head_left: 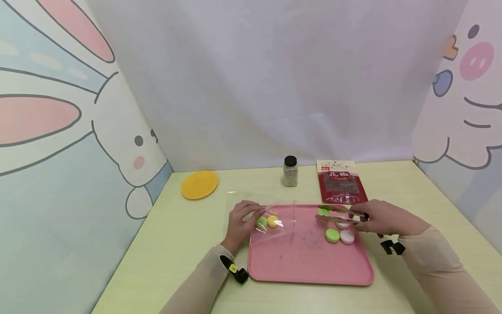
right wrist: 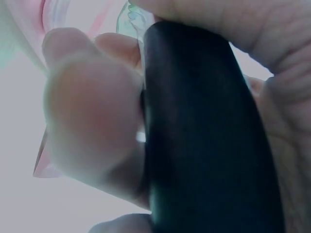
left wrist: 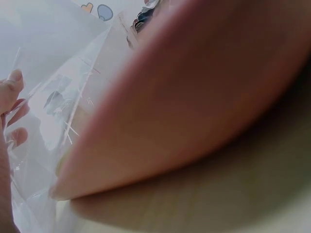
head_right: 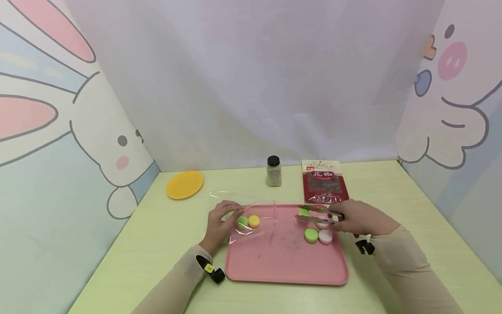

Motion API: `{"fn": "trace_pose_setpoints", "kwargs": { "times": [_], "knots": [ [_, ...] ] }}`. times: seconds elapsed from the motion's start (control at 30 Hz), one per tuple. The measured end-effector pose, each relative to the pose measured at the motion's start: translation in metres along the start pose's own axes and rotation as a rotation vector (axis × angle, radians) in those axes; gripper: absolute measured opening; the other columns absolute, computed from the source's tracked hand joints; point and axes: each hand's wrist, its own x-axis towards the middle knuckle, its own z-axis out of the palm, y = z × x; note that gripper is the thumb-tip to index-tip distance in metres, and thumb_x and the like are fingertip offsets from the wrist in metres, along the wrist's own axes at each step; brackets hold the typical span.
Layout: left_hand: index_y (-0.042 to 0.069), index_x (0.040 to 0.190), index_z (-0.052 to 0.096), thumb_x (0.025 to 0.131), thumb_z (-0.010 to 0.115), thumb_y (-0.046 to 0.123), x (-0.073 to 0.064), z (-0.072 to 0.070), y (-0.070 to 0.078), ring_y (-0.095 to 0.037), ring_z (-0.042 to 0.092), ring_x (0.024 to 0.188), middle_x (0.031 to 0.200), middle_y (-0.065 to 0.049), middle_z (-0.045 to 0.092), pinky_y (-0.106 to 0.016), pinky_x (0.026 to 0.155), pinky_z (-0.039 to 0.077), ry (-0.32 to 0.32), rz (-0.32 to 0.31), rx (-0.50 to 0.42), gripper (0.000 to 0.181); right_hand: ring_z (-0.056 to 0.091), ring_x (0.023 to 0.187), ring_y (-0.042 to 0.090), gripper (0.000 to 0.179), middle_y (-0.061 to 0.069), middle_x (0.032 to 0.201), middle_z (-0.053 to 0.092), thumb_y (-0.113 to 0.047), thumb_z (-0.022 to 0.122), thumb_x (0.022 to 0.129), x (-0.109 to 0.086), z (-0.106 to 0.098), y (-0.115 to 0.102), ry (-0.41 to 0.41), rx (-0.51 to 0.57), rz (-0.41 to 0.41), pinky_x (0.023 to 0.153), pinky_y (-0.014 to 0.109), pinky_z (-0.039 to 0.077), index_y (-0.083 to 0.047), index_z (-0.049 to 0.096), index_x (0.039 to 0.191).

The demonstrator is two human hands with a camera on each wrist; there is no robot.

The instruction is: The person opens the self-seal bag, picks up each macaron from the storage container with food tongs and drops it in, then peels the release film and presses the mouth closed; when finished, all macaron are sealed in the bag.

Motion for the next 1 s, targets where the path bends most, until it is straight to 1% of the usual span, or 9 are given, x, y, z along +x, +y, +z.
{"fn": "trace_pose_setpoints", "kwargs": {
  "times": [0.13, 0.3, 0.4, 0.47, 0.57, 0.7, 0.8, 0.9, 1.0],
  "knots": [
    [0.001, 0.093, 0.076, 0.079, 0.080, -0.009, 0.003, -0.003, 0.008, -0.027, 0.066, 0.087, 0.091, -0.011, 0.072, -0.038, 0.081, 0.048, 0.011, 0.019, 0.008, 0.018, 0.055, 0.044, 0.012, 0.043, -0.004, 0.083, 0.061, -0.030, 0.074, 0.091, 0.003, 0.003, -0.006, 0.007, 0.013, -0.057, 0.047, 0.029, 0.048, -0.009, 0.064, 0.127],
    [0.001, 0.093, 0.076, 0.078, 0.080, -0.010, 0.002, -0.002, 0.011, -0.027, 0.066, 0.086, 0.090, -0.011, 0.072, -0.037, 0.080, 0.047, 0.014, 0.022, 0.020, 0.019, 0.052, 0.052, 0.005, 0.031, -0.009, 0.077, 0.059, -0.034, 0.075, 0.090, 0.011, 0.010, -0.016, 0.009, -0.034, -0.160, 0.050, 0.027, 0.046, -0.017, 0.068, 0.115],
    [0.001, 0.094, 0.077, 0.078, 0.080, -0.010, 0.002, -0.002, 0.012, -0.027, 0.067, 0.087, 0.091, -0.011, 0.072, -0.037, 0.081, 0.048, 0.014, 0.016, 0.023, 0.019, 0.051, 0.061, 0.002, 0.032, -0.011, 0.081, 0.060, -0.037, 0.076, 0.089, 0.019, 0.012, -0.028, 0.024, -0.084, -0.184, 0.055, 0.027, 0.045, -0.018, 0.069, 0.114],
    [0.001, 0.094, 0.077, 0.078, 0.079, -0.010, 0.003, -0.002, 0.011, -0.027, 0.067, 0.087, 0.091, -0.011, 0.072, -0.037, 0.081, 0.048, 0.015, 0.017, 0.023, 0.020, 0.050, 0.060, 0.003, 0.032, -0.010, 0.082, 0.060, -0.036, 0.077, 0.088, 0.026, 0.012, -0.038, 0.025, -0.094, -0.184, 0.055, 0.028, 0.044, -0.017, 0.069, 0.113],
    [0.000, 0.093, 0.076, 0.078, 0.079, -0.012, 0.002, -0.003, 0.008, -0.029, 0.067, 0.087, 0.091, -0.013, 0.071, -0.035, 0.082, 0.051, 0.021, 0.032, 0.008, 0.019, 0.051, 0.058, 0.004, 0.027, -0.009, 0.080, 0.059, -0.032, 0.078, 0.087, 0.039, 0.014, -0.054, 0.020, -0.108, -0.195, 0.056, 0.028, 0.044, -0.018, 0.069, 0.109],
    [0.001, 0.093, 0.075, 0.079, 0.078, -0.011, -0.002, -0.003, -0.004, -0.026, 0.067, 0.087, 0.091, -0.011, 0.071, -0.029, 0.082, 0.055, 0.041, 0.052, -0.010, 0.019, 0.054, 0.066, 0.004, 0.027, -0.008, 0.088, 0.064, -0.028, 0.078, 0.086, 0.060, 0.017, -0.077, 0.029, -0.150, -0.224, 0.064, 0.031, 0.048, -0.017, 0.071, 0.109],
    [0.004, 0.097, 0.076, 0.081, 0.078, -0.009, -0.006, -0.001, -0.013, -0.022, 0.067, 0.089, 0.094, -0.008, 0.071, -0.028, 0.082, 0.055, 0.054, 0.064, -0.016, 0.021, 0.056, 0.061, 0.006, 0.028, -0.006, 0.095, 0.066, -0.028, 0.077, 0.087, 0.077, 0.022, -0.096, 0.006, -0.142, -0.232, 0.064, 0.032, 0.050, -0.016, 0.070, 0.112],
    [0.007, 0.102, 0.077, 0.083, 0.078, -0.005, -0.008, 0.000, -0.019, -0.019, 0.067, 0.090, 0.096, -0.006, 0.071, -0.029, 0.081, 0.056, 0.068, 0.081, -0.022, 0.023, 0.056, 0.050, 0.009, 0.028, -0.006, 0.092, 0.065, -0.027, 0.076, 0.087, 0.093, 0.031, -0.113, -0.023, -0.129, -0.232, 0.058, 0.032, 0.050, -0.016, 0.069, 0.112],
    [0.010, 0.104, 0.077, 0.086, 0.077, -0.002, -0.010, 0.004, -0.022, -0.018, 0.067, 0.091, 0.098, -0.004, 0.071, -0.030, 0.081, 0.056, 0.075, 0.079, -0.035, 0.021, 0.057, 0.055, 0.009, 0.028, -0.005, 0.090, 0.067, -0.026, 0.076, 0.086, 0.101, 0.039, -0.124, -0.011, -0.187, -0.241, 0.061, 0.035, 0.050, -0.016, 0.070, 0.112]
  ]
}}
